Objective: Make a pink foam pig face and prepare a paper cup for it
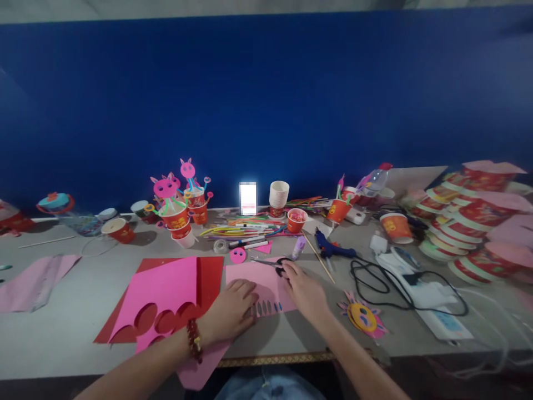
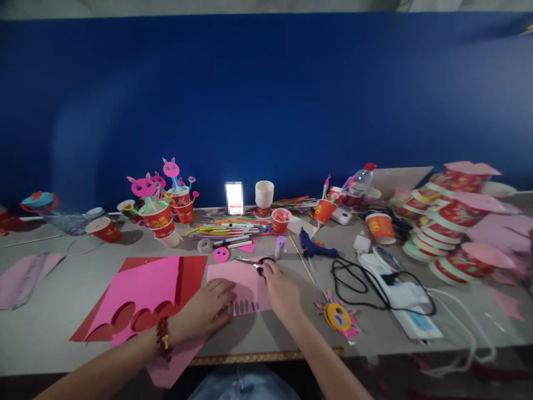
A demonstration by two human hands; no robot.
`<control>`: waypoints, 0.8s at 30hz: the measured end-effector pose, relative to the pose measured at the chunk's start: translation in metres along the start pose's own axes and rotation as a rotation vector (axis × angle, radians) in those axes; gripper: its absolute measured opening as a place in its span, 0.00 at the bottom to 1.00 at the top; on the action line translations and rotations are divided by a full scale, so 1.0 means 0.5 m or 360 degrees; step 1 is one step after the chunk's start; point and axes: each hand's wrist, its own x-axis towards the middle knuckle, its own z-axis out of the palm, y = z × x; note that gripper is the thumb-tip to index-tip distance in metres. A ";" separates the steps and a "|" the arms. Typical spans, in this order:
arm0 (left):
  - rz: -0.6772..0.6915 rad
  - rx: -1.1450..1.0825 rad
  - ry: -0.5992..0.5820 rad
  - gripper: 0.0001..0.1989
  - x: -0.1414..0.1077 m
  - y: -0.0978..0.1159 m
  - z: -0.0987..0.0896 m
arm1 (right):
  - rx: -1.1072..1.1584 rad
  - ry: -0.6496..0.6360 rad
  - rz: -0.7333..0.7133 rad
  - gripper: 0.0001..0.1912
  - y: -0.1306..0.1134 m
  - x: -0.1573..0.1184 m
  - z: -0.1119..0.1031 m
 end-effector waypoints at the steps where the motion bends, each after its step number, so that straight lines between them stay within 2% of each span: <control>1: -0.0025 -0.0004 -0.0005 0.18 -0.008 0.010 0.005 | -0.0149 -0.0046 0.0035 0.19 -0.008 0.014 0.002; 4: -0.0109 0.0028 -0.0019 0.21 -0.020 0.024 0.012 | -0.0389 -0.0133 0.0080 0.17 -0.021 0.042 0.005; 9: -0.0146 0.0160 -0.0056 0.21 -0.016 0.027 0.022 | -0.0387 -0.0172 0.0080 0.11 -0.022 0.056 -0.010; 13: -0.0162 0.0241 -0.0062 0.18 -0.011 0.032 0.034 | -0.0363 -0.0174 0.0050 0.10 -0.011 0.042 -0.041; 16: -0.0165 0.0270 -0.0053 0.13 -0.006 0.036 0.039 | -0.0240 -0.0130 0.0050 0.06 0.011 0.010 -0.062; 18: -0.0170 0.0283 -0.0044 0.09 -0.002 0.038 0.040 | -0.0019 -0.0067 0.0062 0.05 0.028 -0.020 -0.069; 21: -0.0176 0.0271 -0.0024 0.07 0.004 0.038 0.041 | 0.0569 -0.0022 0.0163 0.06 0.049 -0.072 -0.059; 24: -0.0238 0.0139 0.0049 0.06 0.004 0.035 0.040 | 0.1372 -0.0166 0.0445 0.12 0.055 -0.122 -0.027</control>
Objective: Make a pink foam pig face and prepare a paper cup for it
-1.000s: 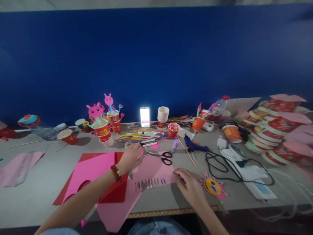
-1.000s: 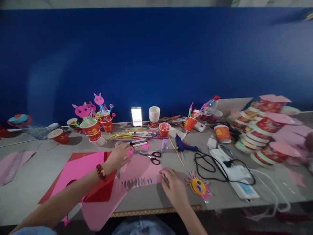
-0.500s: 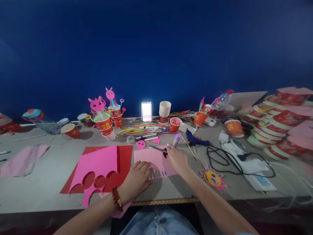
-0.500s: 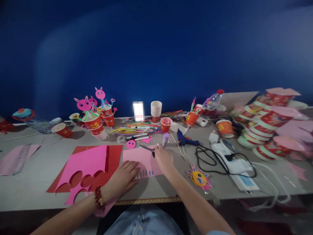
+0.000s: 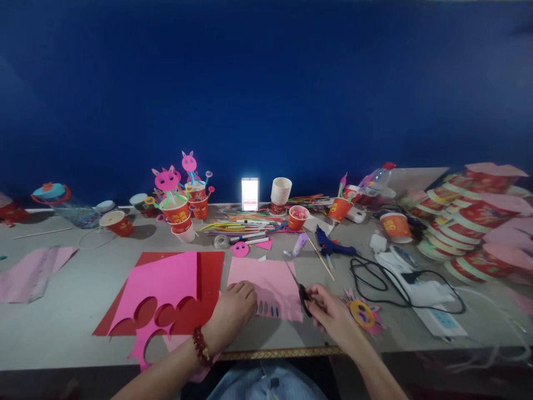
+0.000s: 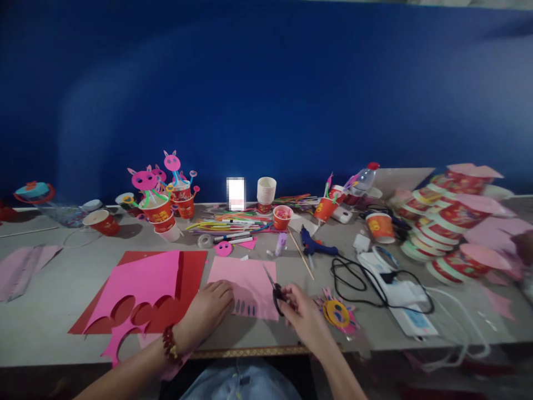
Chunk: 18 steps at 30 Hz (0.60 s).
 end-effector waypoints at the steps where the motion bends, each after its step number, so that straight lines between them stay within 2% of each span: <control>1: -0.0046 -0.0081 0.0042 0.06 -0.001 -0.002 0.001 | 0.0236 0.0015 0.0087 0.14 0.013 -0.011 0.008; 4: -0.0198 -0.0382 0.0207 0.07 -0.010 -0.008 0.004 | 0.0511 0.0178 0.0112 0.18 0.044 -0.032 0.027; 6: -0.0285 -0.0567 0.0287 0.06 -0.016 -0.011 0.006 | 0.0456 0.0323 0.0026 0.18 0.053 -0.038 0.034; 8: -0.0356 -0.0700 0.0342 0.07 -0.022 -0.012 0.006 | 0.0381 0.0385 -0.0038 0.18 0.051 -0.037 0.042; 10: -0.0390 -0.0775 0.0374 0.08 -0.026 -0.011 0.005 | 0.0423 0.0364 -0.0053 0.19 0.039 -0.031 0.053; 14: -0.0353 -0.0807 0.0398 0.09 -0.031 -0.006 0.006 | 0.0794 0.0317 -0.0002 0.22 -0.001 -0.009 0.082; 18: -0.0292 -0.0805 0.0406 0.09 -0.038 -0.004 0.011 | 0.1073 0.0438 0.0082 0.23 -0.034 0.006 0.093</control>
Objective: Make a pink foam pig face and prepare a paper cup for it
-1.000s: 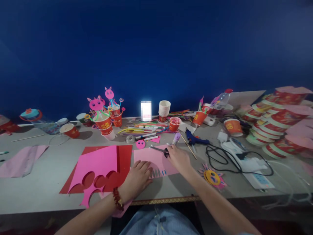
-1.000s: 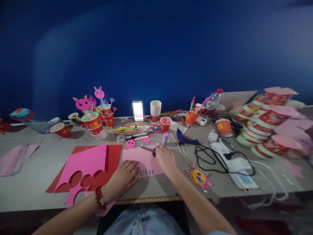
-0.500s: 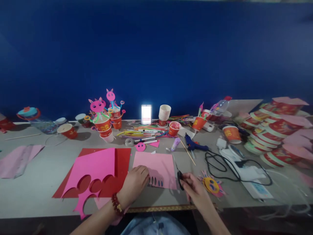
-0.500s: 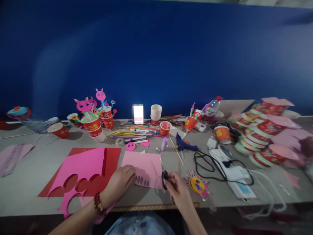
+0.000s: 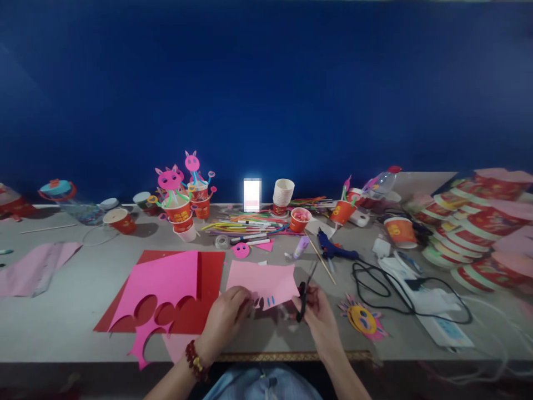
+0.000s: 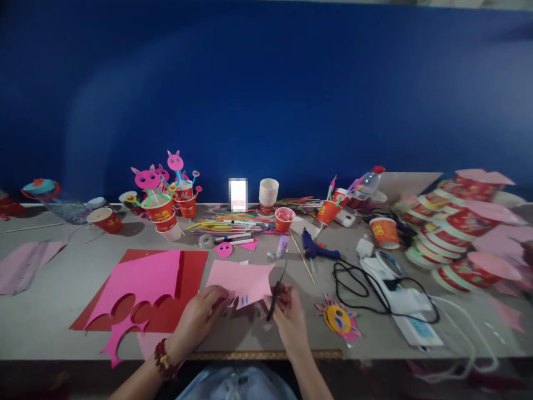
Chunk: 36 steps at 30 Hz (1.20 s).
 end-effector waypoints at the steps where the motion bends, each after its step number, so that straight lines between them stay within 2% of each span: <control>1: 0.0004 0.0005 0.0003 0.09 -0.002 -0.001 0.001 | 0.0036 0.0041 0.0007 0.23 -0.004 0.001 0.003; 4: 0.0014 0.0046 0.0002 0.09 -0.007 -0.005 0.005 | 0.0068 0.0052 0.0025 0.22 -0.008 0.003 0.003; 11: 0.0048 0.0115 0.0014 0.07 -0.007 -0.017 0.016 | -0.0074 -0.0091 0.0079 0.23 -0.003 0.009 -0.007; 15: 0.0090 0.0100 0.0025 0.07 -0.005 -0.020 0.020 | -0.0093 0.0005 0.0139 0.22 -0.009 0.012 -0.021; 17: 0.0129 0.0083 0.0021 0.08 -0.003 -0.021 0.024 | -0.0198 0.0031 0.0075 0.19 -0.008 0.016 -0.032; 21: 0.0182 0.0061 0.0015 0.08 0.002 -0.021 0.029 | -0.0634 -0.0081 -0.0153 0.14 0.001 0.020 -0.045; 26: -0.0005 -0.0115 0.0179 0.08 -0.005 -0.002 0.004 | -0.0959 -0.0154 -0.0435 0.14 -0.021 0.025 -0.016; 28: -0.0161 -0.0379 0.0160 0.09 -0.013 0.016 -0.003 | -0.1038 -0.0191 -0.0603 0.14 -0.043 0.037 0.001; 29: -0.0266 -0.0593 0.0086 0.11 -0.017 0.026 -0.003 | -0.1058 -0.0216 -0.0681 0.14 -0.053 0.044 0.010; 33: -0.0790 -0.1883 -0.0336 0.18 -0.020 0.055 0.031 | -0.0831 -0.0296 -0.0813 0.14 -0.080 0.070 0.031; 34: -0.0921 -0.2183 -0.0389 0.19 -0.016 0.058 0.043 | -0.0734 -0.0282 -0.0802 0.14 -0.080 0.073 0.032; 36: -0.1130 -0.2696 -0.0374 0.19 -0.002 0.059 0.064 | -0.0580 -0.0212 -0.0769 0.14 -0.074 0.074 0.028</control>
